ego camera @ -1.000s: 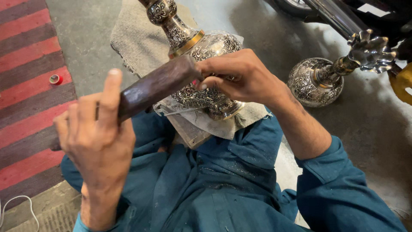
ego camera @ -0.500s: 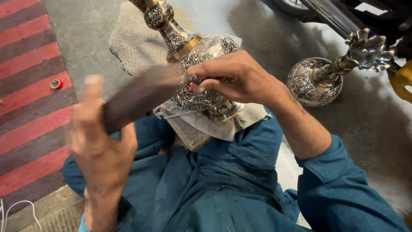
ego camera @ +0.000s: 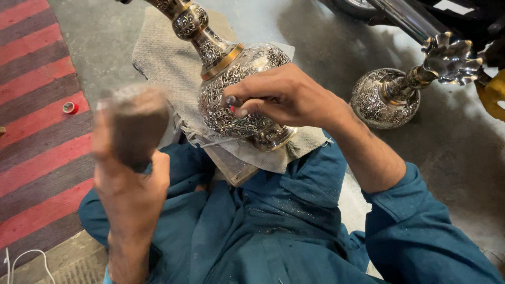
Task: The person sits cross-legged on the floor with an ornate metal vase resting on a cloth pad on their lap. They hold a chisel against the vase's embossed surface and strike it with a wooden mallet, repositioning the chisel repeatedly to work the decorative pattern, occasionally rotating the vase.
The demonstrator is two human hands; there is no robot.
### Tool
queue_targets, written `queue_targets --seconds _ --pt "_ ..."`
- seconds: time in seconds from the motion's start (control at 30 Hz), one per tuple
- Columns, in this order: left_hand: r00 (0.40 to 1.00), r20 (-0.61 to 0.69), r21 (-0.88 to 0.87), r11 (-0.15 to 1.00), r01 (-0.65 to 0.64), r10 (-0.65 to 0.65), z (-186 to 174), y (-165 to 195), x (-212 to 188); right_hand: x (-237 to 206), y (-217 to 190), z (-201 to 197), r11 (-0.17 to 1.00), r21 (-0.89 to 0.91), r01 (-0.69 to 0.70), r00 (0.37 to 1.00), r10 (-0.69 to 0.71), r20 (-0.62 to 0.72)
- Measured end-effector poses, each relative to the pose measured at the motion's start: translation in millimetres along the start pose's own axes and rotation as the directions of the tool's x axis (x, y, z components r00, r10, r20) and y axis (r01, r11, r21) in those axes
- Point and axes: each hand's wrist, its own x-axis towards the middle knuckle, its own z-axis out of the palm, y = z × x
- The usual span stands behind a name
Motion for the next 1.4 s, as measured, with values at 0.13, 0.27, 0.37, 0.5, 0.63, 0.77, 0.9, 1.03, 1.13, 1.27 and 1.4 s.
queue_targets --seconds 0.13,0.27,0.37,0.5,0.63,0.77,0.9,1.03,1.13,1.27,1.4 --pt "0.999 -0.033 0.077 0.997 0.023 -0.02 0 0 0 2 -1 -2 0.995 0.101 0.005 1.0 -0.007 0.02" --pt "1.0 -0.012 0.012 1.0 0.001 -0.001 -1 3 0 3 -4 -4 0.994 0.109 -0.012 0.999 0.008 0.038" --pt "0.999 -0.033 0.071 0.997 0.032 -0.03 -2 5 1 4 -3 -4 0.995 0.099 -0.017 0.999 0.012 0.042" --pt "0.999 0.011 0.101 0.994 0.039 -0.041 -4 9 4 4 -1 -3 0.99 0.143 -0.015 0.998 0.006 0.062" --pt "0.994 0.078 0.188 0.98 0.062 -0.077 -5 12 6 3 0 -2 0.99 0.143 0.013 0.999 -0.019 0.041" --pt "0.991 0.081 0.06 0.993 0.104 -0.109 -4 11 1 4 -2 -1 0.992 0.121 -0.018 1.0 0.016 0.018" --pt "0.968 0.089 -0.244 0.937 0.249 -0.234 2 6 -7 5 -4 -1 0.991 0.105 -0.082 0.995 0.088 -0.053" --pt "0.951 0.107 -0.334 0.891 0.308 -0.289 10 4 -13 4 -4 -1 0.997 0.055 -0.047 0.999 0.048 -0.021" --pt "0.956 0.08 -0.357 0.887 0.293 -0.284 13 8 -13 4 -2 -2 0.998 0.051 -0.035 0.999 0.034 0.011" --pt "0.968 0.053 -0.446 0.861 0.244 -0.247 10 13 -5 4 2 -3 0.997 0.072 0.002 1.0 -0.004 0.031" --pt "0.995 0.043 -0.202 0.974 0.102 -0.095 -1 14 7 5 6 -1 0.997 0.075 -0.014 0.998 0.01 0.063"
